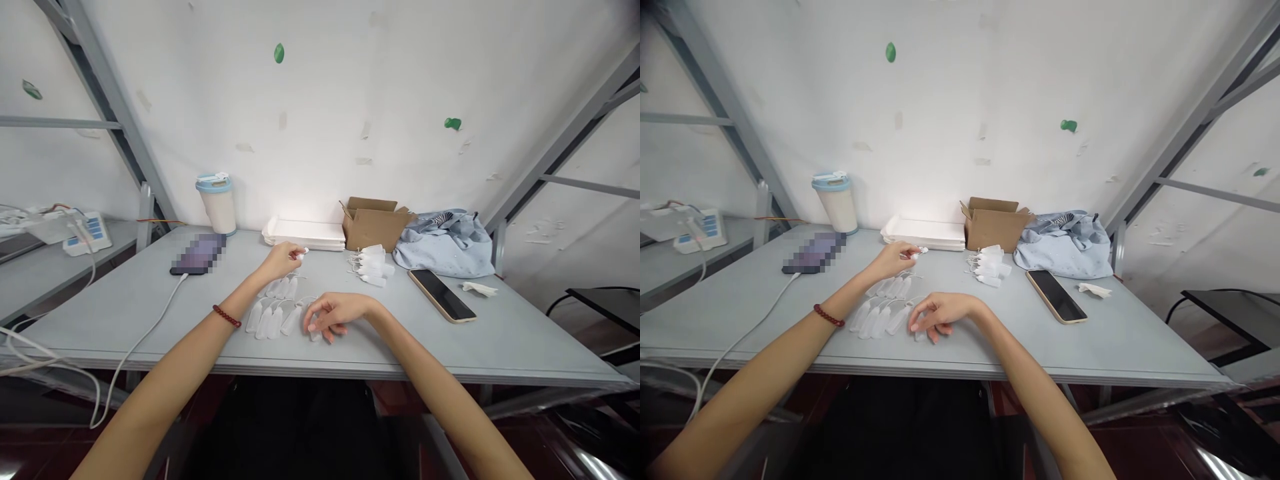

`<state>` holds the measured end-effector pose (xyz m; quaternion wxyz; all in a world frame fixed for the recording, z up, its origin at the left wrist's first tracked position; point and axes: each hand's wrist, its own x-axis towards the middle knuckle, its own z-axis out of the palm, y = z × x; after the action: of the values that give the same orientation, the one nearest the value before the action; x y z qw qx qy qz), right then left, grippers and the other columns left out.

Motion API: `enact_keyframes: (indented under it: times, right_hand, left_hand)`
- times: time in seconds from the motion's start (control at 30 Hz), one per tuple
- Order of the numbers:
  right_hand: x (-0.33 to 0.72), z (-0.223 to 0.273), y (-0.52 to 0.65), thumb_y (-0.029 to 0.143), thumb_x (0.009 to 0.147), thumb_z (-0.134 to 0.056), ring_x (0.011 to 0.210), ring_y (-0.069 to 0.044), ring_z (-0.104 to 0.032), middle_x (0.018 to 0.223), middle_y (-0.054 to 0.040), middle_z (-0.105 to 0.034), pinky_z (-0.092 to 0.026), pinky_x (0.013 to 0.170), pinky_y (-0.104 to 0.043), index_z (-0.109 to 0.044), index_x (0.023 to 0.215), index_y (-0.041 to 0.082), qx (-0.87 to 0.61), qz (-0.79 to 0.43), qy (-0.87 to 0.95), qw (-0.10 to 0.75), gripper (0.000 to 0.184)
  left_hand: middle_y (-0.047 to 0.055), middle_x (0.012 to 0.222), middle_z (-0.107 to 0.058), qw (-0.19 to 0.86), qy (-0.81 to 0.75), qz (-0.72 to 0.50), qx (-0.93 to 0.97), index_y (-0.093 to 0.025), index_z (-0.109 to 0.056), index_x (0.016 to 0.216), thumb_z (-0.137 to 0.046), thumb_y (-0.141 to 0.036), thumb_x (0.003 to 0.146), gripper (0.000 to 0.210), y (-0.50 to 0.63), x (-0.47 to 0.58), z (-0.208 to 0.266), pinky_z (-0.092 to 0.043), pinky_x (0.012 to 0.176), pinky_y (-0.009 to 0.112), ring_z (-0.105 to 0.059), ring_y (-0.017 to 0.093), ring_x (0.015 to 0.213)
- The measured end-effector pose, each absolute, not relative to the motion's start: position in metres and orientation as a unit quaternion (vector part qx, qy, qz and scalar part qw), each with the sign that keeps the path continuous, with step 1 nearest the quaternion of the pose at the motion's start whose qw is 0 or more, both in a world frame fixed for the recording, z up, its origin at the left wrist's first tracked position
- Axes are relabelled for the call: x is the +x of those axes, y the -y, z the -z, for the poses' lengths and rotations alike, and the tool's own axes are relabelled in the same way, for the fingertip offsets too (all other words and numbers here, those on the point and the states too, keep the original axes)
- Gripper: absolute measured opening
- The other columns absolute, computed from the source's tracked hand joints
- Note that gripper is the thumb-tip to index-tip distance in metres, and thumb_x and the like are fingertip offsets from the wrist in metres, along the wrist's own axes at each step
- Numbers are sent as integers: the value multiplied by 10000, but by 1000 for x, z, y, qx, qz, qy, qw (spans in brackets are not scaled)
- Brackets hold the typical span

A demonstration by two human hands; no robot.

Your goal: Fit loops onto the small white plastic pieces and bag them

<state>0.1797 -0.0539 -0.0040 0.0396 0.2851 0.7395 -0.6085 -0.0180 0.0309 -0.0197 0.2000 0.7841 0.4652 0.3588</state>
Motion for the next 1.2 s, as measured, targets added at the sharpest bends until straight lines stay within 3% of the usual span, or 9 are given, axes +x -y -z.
enact_keyframes:
  times: [0.23,0.47,0.6,0.93,1.2]
  right_hand:
    - [196,-8,51,406,810,-637,366,-49,-465,575,18,-645,-392,409,-181,-619,888,159,337,560,-756,-19,259]
    - [208,-12,47,414,810,-636,540,-109,-619,665,4,-664,-465,548,-226,-577,886,181,352,502,-760,-214,252]
    - [200,-6,46,359,802,-638,632,-131,-640,666,10,-641,-458,573,-233,-552,828,191,357,464,-758,-289,191]
    - [192,6,42,281,775,-600,690,-141,-643,730,1,-619,-457,579,-240,-517,771,194,342,483,-734,-333,121]
    - [194,9,38,225,749,-555,629,-108,-585,800,-21,-643,-432,564,-233,-534,765,186,346,473,-742,-326,48]
  left_hand:
    - [51,908,-715,321,-430,-377,755,-163,-720,819,-633,-300,649,234,-23,-15,13,-481,796,318,-608,186,818]
    - [31,748,-685,434,-423,-393,692,-165,-728,813,-760,-324,581,283,-15,-9,6,-484,772,348,-622,193,771]
    - [43,781,-694,485,-416,-398,658,-159,-726,805,-806,-339,551,321,-11,-5,4,-505,738,370,-626,196,759]
    - [89,916,-725,582,-358,-424,594,-154,-739,884,-842,-365,568,394,-10,-2,8,-486,853,396,-645,199,841]
    - [87,951,-719,552,-370,-429,612,-158,-728,907,-827,-375,573,410,-6,-2,2,-486,823,373,-634,194,857]
